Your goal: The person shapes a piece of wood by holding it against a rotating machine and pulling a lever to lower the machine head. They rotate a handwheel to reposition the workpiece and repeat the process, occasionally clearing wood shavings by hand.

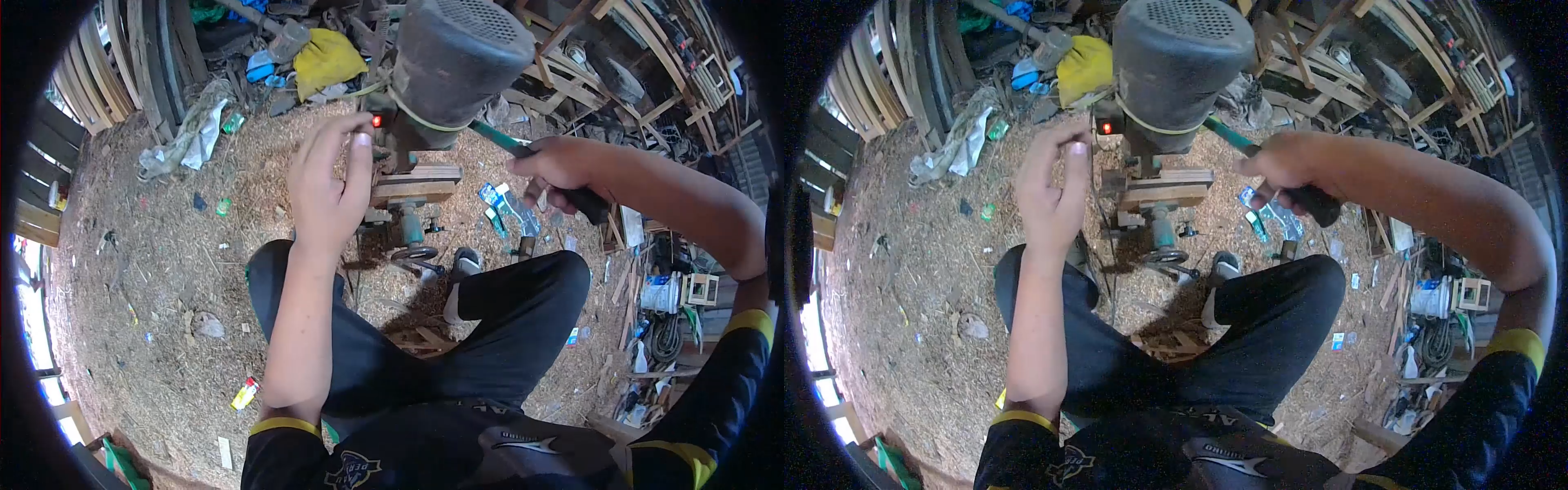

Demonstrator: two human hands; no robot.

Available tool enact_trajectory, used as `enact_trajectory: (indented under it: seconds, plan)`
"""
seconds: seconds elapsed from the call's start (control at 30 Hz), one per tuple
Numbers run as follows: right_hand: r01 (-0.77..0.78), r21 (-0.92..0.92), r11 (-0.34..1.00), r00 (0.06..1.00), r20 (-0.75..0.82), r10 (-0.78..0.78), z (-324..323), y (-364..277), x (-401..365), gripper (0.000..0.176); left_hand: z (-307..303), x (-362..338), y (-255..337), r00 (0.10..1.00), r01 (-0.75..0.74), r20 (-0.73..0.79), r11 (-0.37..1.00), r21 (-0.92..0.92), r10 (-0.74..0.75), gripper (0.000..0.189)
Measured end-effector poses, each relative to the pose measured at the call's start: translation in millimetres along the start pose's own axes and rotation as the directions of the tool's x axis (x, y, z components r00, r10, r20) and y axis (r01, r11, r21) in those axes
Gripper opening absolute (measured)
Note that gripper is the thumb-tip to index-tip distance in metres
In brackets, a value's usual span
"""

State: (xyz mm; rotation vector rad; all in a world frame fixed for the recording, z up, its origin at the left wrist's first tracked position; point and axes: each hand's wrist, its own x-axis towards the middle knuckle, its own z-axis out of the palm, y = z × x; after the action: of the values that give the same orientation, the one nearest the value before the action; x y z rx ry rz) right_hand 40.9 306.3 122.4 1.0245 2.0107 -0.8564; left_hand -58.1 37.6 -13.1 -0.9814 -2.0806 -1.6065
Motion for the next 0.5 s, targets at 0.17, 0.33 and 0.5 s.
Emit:
enact_trajectory:
  seconds: [0.17,0.33,0.5]
  plan:
    - [0.014,-0.224,0.975,0.991,-0.125,-0.043,10.9,-13.9,-12.4,0.04,-13.4,-4.2,1.4,0.924,0.163,0.34,0.985,0.06,-0.174,0.026]
    - [0.051,-0.144,0.988,0.98,-0.182,-0.077,22.1,-5.2,-8.6,0.033,-16.3,-13.6,-19.9,0.711,0.046,0.698,0.996,0.079,-0.088,0.028]
    - [0.073,-0.024,0.997,0.963,-0.258,-0.077,57.1,10.4,-5.2,0.025,16.7,-22.4,-46.1,0.553,0.037,0.814,0.981,0.192,-0.18,0.032]
